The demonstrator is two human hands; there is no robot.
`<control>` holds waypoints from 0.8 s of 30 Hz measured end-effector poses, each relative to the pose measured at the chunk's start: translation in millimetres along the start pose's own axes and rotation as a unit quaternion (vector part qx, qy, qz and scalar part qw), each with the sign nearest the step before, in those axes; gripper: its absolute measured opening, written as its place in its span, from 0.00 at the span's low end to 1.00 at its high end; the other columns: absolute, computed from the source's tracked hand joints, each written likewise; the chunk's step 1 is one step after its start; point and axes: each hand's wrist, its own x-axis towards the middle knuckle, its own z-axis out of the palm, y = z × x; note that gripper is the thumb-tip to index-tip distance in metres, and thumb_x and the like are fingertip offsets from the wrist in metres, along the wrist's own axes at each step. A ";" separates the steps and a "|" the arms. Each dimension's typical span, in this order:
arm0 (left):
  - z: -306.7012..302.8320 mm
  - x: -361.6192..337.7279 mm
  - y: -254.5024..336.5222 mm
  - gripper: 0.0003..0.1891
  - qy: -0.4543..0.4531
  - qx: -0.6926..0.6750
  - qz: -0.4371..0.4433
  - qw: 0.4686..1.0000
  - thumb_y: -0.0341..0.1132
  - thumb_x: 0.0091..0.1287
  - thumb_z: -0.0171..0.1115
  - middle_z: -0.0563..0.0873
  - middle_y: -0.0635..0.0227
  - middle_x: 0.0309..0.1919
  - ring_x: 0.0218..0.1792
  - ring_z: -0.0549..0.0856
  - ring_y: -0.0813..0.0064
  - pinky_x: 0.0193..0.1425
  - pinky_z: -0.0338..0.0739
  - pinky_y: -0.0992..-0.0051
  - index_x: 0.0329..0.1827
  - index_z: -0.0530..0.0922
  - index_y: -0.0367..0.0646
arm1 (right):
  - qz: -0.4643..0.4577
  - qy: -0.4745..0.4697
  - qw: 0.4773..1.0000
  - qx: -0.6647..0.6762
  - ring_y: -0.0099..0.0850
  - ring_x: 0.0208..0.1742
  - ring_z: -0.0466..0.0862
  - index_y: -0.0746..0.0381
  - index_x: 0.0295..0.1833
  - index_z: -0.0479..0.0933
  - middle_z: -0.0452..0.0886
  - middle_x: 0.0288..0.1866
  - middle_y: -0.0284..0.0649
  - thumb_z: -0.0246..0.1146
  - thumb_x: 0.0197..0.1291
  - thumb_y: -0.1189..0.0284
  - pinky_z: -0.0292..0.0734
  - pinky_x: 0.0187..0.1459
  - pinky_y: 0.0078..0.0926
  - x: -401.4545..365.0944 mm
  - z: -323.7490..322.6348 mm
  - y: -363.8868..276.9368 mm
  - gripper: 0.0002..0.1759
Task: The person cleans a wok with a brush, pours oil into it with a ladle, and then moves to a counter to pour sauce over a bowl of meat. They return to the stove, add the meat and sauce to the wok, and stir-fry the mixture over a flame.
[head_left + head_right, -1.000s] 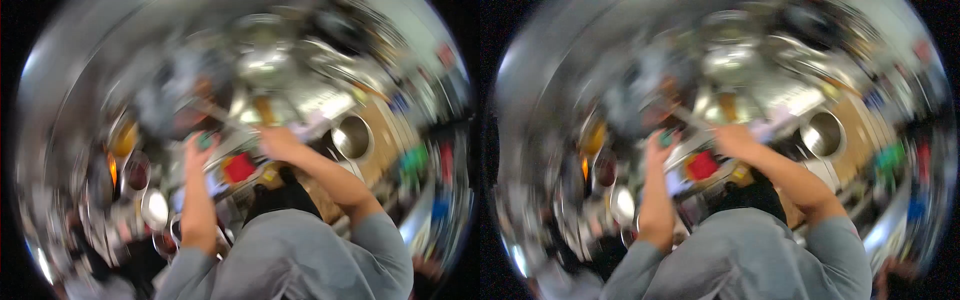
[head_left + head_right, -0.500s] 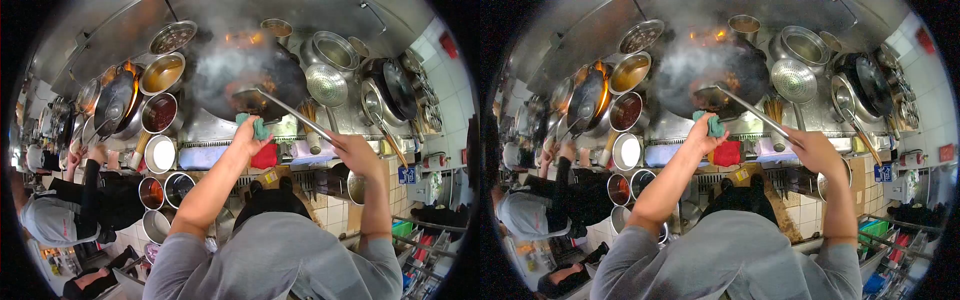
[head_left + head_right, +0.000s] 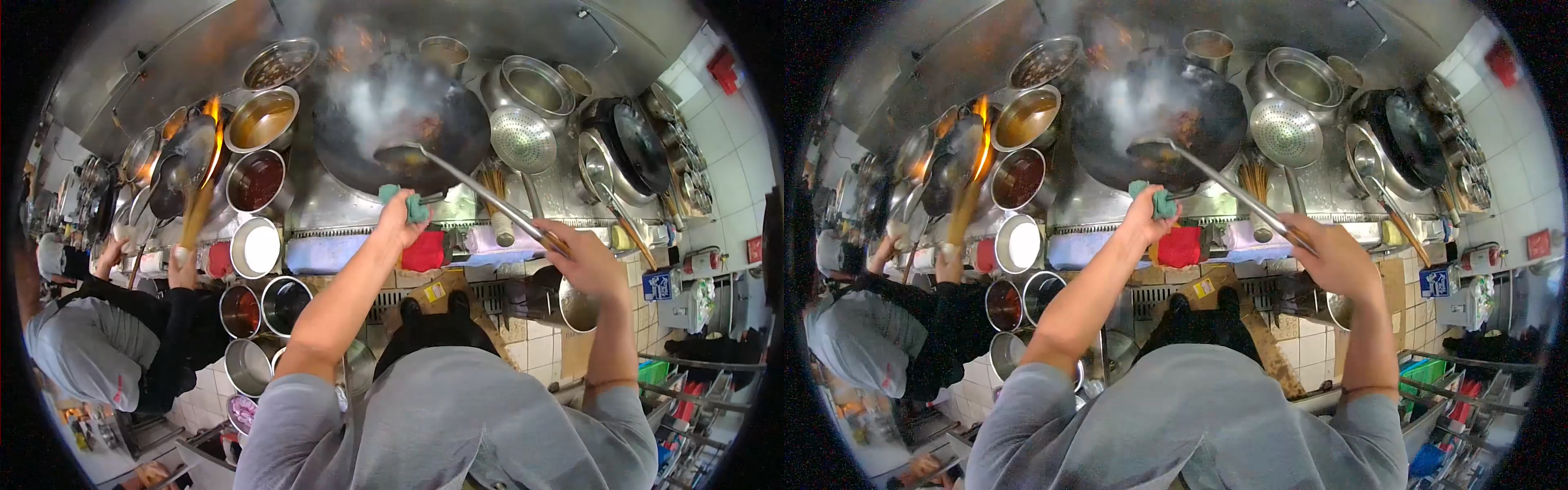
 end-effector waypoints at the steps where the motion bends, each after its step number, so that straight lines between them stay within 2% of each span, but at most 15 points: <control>1: 8.3 -18.0 -3.0 0.10 -0.003 -0.003 0.001 1.000 0.39 0.64 0.58 0.78 0.60 0.32 0.35 0.80 0.65 0.40 0.81 0.63 0.39 0.70 0.42 | -0.001 0.001 1.000 -0.004 0.49 0.41 0.82 0.55 0.64 0.69 0.82 0.41 0.50 0.59 0.55 0.76 0.75 0.43 0.38 -10.9 -13.7 -4.1 0.27; 3: 30.8 -81.1 -4.2 0.09 0.007 0.075 -0.040 0.996 0.42 0.66 0.55 0.79 0.63 0.32 0.35 0.80 0.67 0.40 0.81 0.64 0.39 0.71 0.47 | 0.008 -0.048 0.998 -0.029 0.48 0.40 0.82 0.56 0.63 0.70 0.82 0.41 0.50 0.60 0.55 0.75 0.75 0.42 0.37 -22.5 -29.9 -10.0 0.27; 5: 45.9 -87.9 6.8 0.09 0.000 0.088 -0.043 0.995 0.44 0.67 0.54 0.79 0.64 0.32 0.34 0.80 0.68 0.39 0.80 0.64 0.39 0.72 0.49 | -0.010 -0.029 0.999 -0.039 0.48 0.39 0.82 0.56 0.62 0.71 0.82 0.40 0.50 0.60 0.55 0.75 0.75 0.42 0.37 -12.0 -25.2 -8.6 0.26; 7: 50.0 -63.8 19.0 0.11 -0.014 0.101 -0.060 0.993 0.47 0.67 0.53 0.80 0.67 0.30 0.32 0.80 0.69 0.37 0.79 0.65 0.39 0.73 0.51 | -0.040 0.012 0.998 -0.040 0.50 0.39 0.81 0.55 0.59 0.74 0.82 0.39 0.51 0.59 0.53 0.74 0.75 0.42 0.39 12.7 -9.4 -6.7 0.24; 9: 25.4 -31.6 13.3 0.11 -0.031 0.117 -0.047 0.992 0.47 0.66 0.54 0.80 0.67 0.30 0.31 0.80 0.69 0.37 0.79 0.65 0.38 0.73 0.50 | -0.099 0.068 0.989 -0.088 0.51 0.39 0.80 0.55 0.58 0.75 0.81 0.39 0.51 0.58 0.53 0.75 0.75 0.42 0.41 54.5 21.0 11.1 0.23; 12: -11.8 -4.2 -11.1 0.09 -0.037 0.119 -0.045 0.991 0.45 0.64 0.56 0.80 0.66 0.29 0.31 0.80 0.67 0.38 0.79 0.63 0.36 0.73 0.50 | -0.045 0.104 0.990 -0.089 0.51 0.40 0.80 0.55 0.59 0.74 0.82 0.39 0.51 0.58 0.54 0.75 0.74 0.43 0.43 87.9 53.9 16.8 0.23; 14: -25.5 -12.0 -30.9 0.06 0.034 0.128 -0.066 0.989 0.40 0.63 0.57 0.78 0.65 0.28 0.30 0.79 0.67 0.39 0.79 0.61 0.36 0.73 0.49 | -0.052 0.150 0.986 -0.044 0.51 0.41 0.80 0.57 0.61 0.71 0.81 0.43 0.50 0.58 0.55 0.77 0.74 0.43 0.42 85.9 64.5 14.4 0.25; 16: -21.7 -23.5 -34.4 0.04 -0.003 0.088 -0.058 0.994 0.35 0.61 0.56 0.77 0.64 0.27 0.29 0.78 0.66 0.40 0.79 0.60 0.36 0.72 0.47 | -0.064 0.159 0.984 -0.056 0.51 0.42 0.80 0.58 0.62 0.70 0.82 0.41 0.50 0.58 0.56 0.77 0.74 0.42 0.42 63.3 61.5 11.3 0.25; 17: -13.7 -20.5 -32.0 0.04 -0.046 0.040 -0.015 0.998 0.32 0.60 0.56 0.76 0.63 0.28 0.28 0.78 0.66 0.39 0.79 0.59 0.35 0.71 0.45 | -0.050 0.146 0.987 -0.044 0.52 0.42 0.80 0.59 0.62 0.69 0.81 0.41 0.51 0.58 0.56 0.77 0.74 0.42 0.42 49.9 59.9 16.1 0.25; 18: 7.0 -22.0 -18.7 0.03 0.011 0.042 0.004 0.999 0.32 0.61 0.55 0.76 0.63 0.28 0.27 0.77 0.66 0.36 0.80 0.61 0.33 0.70 0.45 | -0.033 0.131 0.990 -0.031 0.52 0.42 0.80 0.59 0.63 0.69 0.81 0.40 0.51 0.58 0.56 0.77 0.74 0.42 0.42 36.4 59.9 17.4 0.26; 22: 29.7 37.7 24.0 0.05 -0.014 0.022 0.016 1.000 0.33 0.62 0.54 0.75 0.63 0.27 0.25 0.77 0.67 0.30 0.81 0.67 0.35 0.69 0.44 | 0.004 0.092 0.996 -0.006 0.53 0.41 0.80 0.59 0.62 0.69 0.81 0.39 0.51 0.59 0.56 0.77 0.74 0.41 0.43 -2.4 41.7 -5.0 0.26; 24: 20.3 46.3 21.8 0.05 -0.013 0.023 0.008 1.000 0.34 0.62 0.54 0.75 0.63 0.27 0.25 0.77 0.68 0.29 0.81 0.68 0.35 0.69 0.44 | -0.004 0.079 0.996 -0.045 0.54 0.41 0.79 0.59 0.63 0.69 0.81 0.38 0.52 0.59 0.55 0.78 0.74 0.42 0.43 -7.0 49.3 -0.1 0.27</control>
